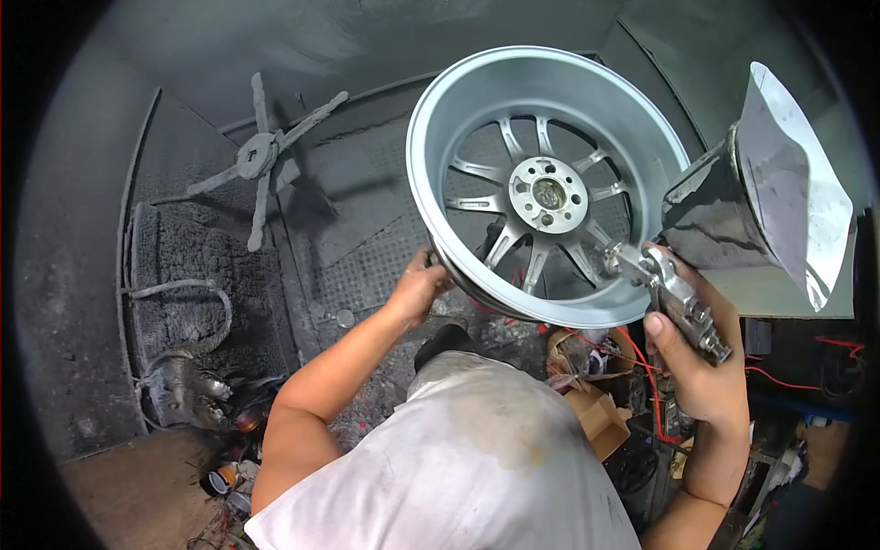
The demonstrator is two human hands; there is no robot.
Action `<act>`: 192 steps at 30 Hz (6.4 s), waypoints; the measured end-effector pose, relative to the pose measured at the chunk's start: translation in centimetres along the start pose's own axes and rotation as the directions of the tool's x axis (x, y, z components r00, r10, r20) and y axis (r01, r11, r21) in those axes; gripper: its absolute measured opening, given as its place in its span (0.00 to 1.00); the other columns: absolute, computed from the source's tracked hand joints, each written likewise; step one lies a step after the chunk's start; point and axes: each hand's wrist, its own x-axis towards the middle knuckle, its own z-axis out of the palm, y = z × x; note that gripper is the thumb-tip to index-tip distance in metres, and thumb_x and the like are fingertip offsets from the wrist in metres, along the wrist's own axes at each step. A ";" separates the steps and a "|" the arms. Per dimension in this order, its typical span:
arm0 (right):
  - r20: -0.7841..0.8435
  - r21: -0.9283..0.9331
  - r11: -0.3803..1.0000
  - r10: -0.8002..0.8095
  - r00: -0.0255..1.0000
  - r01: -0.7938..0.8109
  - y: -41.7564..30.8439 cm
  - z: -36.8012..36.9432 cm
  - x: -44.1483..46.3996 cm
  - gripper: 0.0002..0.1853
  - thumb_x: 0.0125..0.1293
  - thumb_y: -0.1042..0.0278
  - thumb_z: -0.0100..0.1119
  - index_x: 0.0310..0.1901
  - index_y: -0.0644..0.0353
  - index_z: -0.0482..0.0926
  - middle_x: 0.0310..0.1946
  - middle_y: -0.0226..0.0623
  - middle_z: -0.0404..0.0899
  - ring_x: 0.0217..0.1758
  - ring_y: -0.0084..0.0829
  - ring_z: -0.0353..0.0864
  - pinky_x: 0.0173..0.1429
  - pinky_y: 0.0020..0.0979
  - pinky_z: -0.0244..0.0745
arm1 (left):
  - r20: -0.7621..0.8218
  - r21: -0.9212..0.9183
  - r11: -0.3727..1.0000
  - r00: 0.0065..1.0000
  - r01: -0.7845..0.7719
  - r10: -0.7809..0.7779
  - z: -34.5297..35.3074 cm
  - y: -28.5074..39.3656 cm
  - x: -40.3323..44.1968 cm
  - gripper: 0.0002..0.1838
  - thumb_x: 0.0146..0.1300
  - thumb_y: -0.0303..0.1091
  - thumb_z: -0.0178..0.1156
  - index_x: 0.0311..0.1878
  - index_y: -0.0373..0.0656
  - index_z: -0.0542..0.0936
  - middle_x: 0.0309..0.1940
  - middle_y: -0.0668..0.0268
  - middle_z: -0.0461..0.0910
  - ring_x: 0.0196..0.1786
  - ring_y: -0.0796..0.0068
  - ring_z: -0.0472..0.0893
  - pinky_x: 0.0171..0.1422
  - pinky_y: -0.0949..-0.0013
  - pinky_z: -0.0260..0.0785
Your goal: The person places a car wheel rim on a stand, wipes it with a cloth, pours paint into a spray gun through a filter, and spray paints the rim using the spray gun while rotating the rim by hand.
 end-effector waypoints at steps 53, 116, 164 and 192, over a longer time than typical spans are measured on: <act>-0.149 0.290 0.915 -0.246 0.958 0.280 7.4 -3.1 -1.7 0.29 0.70 0.63 0.65 0.68 0.70 0.74 0.30 0.24 0.77 0.29 0.14 0.71 0.35 0.19 0.67 | -0.161 0.092 0.996 0.987 -0.017 0.031 0.8 3.3 0.2 0.19 0.76 0.42 0.55 0.57 0.36 0.78 0.45 0.59 0.84 0.39 0.69 0.85 0.40 0.66 0.80; -0.254 0.329 0.927 -0.097 0.962 0.180 9.9 -5.0 -2.1 0.27 0.70 0.64 0.65 0.66 0.68 0.76 0.30 0.26 0.78 0.31 0.15 0.74 0.35 0.20 0.71 | 0.027 0.057 0.983 0.984 0.176 -0.177 5.5 -2.9 -5.8 0.25 0.63 0.17 0.50 0.64 0.37 0.68 0.53 0.63 0.77 0.54 0.72 0.78 0.60 0.68 0.71; -0.111 0.394 0.899 -0.161 0.981 0.193 9.2 -5.3 -2.8 0.30 0.65 0.59 0.70 0.65 0.68 0.78 0.25 0.26 0.76 0.26 0.16 0.72 0.32 0.20 0.68 | 0.257 0.424 0.865 0.880 0.268 -0.399 4.5 -3.8 -5.6 0.38 0.62 0.25 0.56 0.76 0.32 0.59 0.61 0.59 0.76 0.67 0.64 0.76 0.72 0.64 0.68; -0.039 0.469 0.853 -0.240 0.970 0.230 9.1 -5.4 -3.6 0.33 0.66 0.57 0.69 0.65 0.75 0.76 0.26 0.28 0.77 0.26 0.17 0.72 0.32 0.22 0.68 | 0.180 0.397 0.907 0.957 0.140 -0.227 4.4 -3.1 -5.3 0.35 0.62 0.26 0.57 0.73 0.29 0.60 0.51 0.61 0.77 0.49 0.73 0.75 0.52 0.72 0.70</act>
